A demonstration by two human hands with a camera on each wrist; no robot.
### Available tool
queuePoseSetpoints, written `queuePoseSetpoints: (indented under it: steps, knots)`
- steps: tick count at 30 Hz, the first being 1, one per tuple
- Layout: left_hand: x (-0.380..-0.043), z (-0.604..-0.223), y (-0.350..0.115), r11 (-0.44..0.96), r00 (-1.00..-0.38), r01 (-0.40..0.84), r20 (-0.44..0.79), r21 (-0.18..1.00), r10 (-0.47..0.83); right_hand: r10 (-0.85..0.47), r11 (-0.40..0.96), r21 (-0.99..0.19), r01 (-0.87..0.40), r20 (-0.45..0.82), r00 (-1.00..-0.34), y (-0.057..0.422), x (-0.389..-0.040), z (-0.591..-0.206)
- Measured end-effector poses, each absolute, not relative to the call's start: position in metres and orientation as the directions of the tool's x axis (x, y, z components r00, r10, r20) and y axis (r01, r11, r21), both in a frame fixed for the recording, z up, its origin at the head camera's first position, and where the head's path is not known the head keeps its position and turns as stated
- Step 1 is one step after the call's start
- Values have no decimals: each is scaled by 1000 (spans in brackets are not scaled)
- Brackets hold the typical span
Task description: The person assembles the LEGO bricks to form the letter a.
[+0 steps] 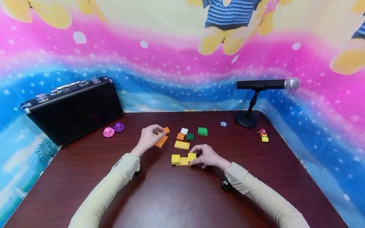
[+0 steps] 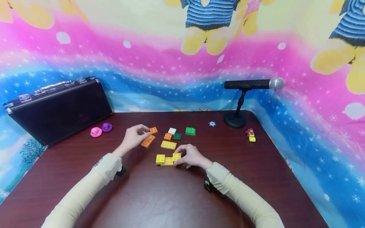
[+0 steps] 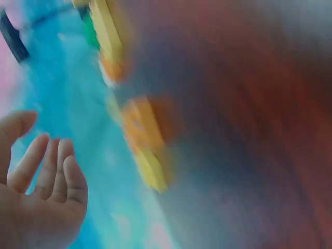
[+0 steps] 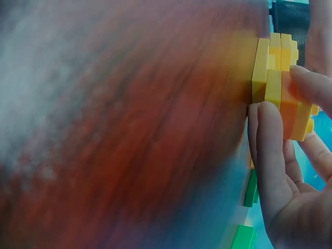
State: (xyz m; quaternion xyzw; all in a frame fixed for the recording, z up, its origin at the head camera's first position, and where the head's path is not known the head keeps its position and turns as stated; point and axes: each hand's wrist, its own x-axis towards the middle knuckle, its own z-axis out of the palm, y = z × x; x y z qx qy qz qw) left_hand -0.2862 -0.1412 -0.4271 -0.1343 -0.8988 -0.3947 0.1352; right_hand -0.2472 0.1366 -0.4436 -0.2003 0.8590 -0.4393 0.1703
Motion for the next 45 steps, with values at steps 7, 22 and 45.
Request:
queuePoseSetpoints:
  steps: [7,22,45]
  knots:
    - [-319,-442,-171,710,-964,193,264,678,10,-492,538,-819,-199,-114,-863,133,-247,-440]
    - [-330,-449,-165,762,-1000,23,20,647,14,-490,538,-822,-188,-123,-863,135,-244,-441]
    - [-316,-436,-159,727,-974,194,220,659,61,-481,554,-812,-183,-133,-866,136,-245,-440]
